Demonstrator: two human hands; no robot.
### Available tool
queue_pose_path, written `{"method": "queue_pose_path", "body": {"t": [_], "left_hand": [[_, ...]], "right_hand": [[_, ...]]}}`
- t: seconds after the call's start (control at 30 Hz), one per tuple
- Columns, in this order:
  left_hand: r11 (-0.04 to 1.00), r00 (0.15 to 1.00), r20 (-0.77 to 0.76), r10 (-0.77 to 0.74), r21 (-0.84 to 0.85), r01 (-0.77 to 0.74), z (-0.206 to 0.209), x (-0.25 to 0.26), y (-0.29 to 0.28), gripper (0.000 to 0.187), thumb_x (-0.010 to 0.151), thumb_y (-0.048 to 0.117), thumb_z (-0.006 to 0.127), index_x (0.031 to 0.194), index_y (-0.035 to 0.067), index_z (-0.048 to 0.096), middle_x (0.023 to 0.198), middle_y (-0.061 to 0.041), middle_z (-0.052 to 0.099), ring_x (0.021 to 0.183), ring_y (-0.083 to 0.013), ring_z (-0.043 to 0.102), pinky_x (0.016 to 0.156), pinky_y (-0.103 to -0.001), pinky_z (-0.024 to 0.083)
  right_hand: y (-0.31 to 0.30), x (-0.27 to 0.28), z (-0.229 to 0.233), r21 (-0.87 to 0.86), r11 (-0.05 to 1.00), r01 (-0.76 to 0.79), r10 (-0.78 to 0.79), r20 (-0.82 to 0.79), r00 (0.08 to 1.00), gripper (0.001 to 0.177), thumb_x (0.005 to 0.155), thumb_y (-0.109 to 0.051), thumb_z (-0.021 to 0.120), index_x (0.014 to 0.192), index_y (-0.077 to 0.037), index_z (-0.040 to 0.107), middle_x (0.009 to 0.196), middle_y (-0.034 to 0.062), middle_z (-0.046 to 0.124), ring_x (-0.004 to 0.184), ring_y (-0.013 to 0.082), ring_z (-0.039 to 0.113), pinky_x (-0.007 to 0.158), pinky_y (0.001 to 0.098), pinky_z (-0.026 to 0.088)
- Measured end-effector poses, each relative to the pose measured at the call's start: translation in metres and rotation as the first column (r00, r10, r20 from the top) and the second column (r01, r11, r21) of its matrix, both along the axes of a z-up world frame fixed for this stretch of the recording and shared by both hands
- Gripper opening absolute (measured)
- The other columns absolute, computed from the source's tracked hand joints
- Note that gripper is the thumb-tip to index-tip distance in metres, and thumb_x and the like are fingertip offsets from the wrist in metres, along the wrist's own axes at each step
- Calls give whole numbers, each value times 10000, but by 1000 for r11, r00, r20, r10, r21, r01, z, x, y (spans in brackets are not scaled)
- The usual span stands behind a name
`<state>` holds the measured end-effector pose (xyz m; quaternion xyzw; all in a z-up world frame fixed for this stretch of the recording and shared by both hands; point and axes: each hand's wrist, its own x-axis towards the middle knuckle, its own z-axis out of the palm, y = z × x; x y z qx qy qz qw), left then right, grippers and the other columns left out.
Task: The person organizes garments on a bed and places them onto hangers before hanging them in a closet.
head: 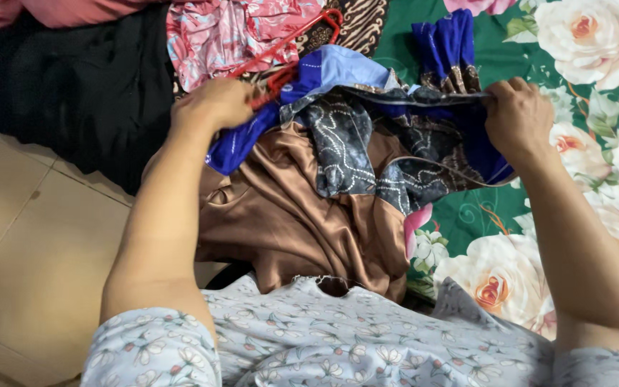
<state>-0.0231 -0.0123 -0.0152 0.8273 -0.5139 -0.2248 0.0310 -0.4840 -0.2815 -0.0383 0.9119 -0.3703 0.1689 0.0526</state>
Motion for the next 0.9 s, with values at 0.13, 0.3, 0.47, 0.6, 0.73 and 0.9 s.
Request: {"method": "queue_pose_path", "body": {"t": [0.13,0.3,0.47,0.6,0.73,0.9], "left_hand": [[859,891,452,-33,-443,256,-13,36,10,166,1036,184,644,1148,67,683,1140,-188,691,1043,-377,684,970,-600,467],[772,738,675,-17,-460,439,-8,45,27,504,774,318,803,1205,82,694,1071,-216,663,913,-401,689,728,-596,485],[830,758,652,-16,-414,374,-2,45,42,415,822,383,835,1069,65,733,1054,-205,650,822,-396,696,661,-529,538],[764,727,662,180,-560,321,20,50,41,323,1032,367,805,909,74,744,958,-157,687,782,-366,697,624,-490,526],[425,922,304,238,-886,183,48,50,37,168,1005,209,732,1055,53,769,876,-151,723,762,-337,708,645,-446,529],[378,959,199,202,-919,112,77,40,20,130,1093,108,718,1072,-17,746,837,-190,687,693,-292,630,650,-410,476]], "right_hand": [[-9,-8,-9,46,997,-62,56,110,992,118,1022,-142,640,1101,-88,710,1086,154,721,982,413,676,806,504,521],[-9,-3,2,48,997,-59,55,65,996,201,1061,-305,719,1044,-108,757,1018,124,717,925,391,681,784,491,534],[-4,3,7,49,996,-73,70,52,996,210,1049,-333,744,1069,-126,777,1021,122,712,890,391,678,752,492,533],[-3,4,9,92,995,-43,39,46,998,216,1040,-345,746,1077,-136,786,1015,135,721,909,401,679,779,491,540],[-9,4,16,190,982,-3,-1,23,1000,341,987,-440,789,1085,-114,778,1020,174,734,910,414,690,779,496,543],[-12,1,29,378,926,17,-47,69,997,350,962,-414,797,1163,-128,785,921,187,729,817,377,695,747,467,542]]}}
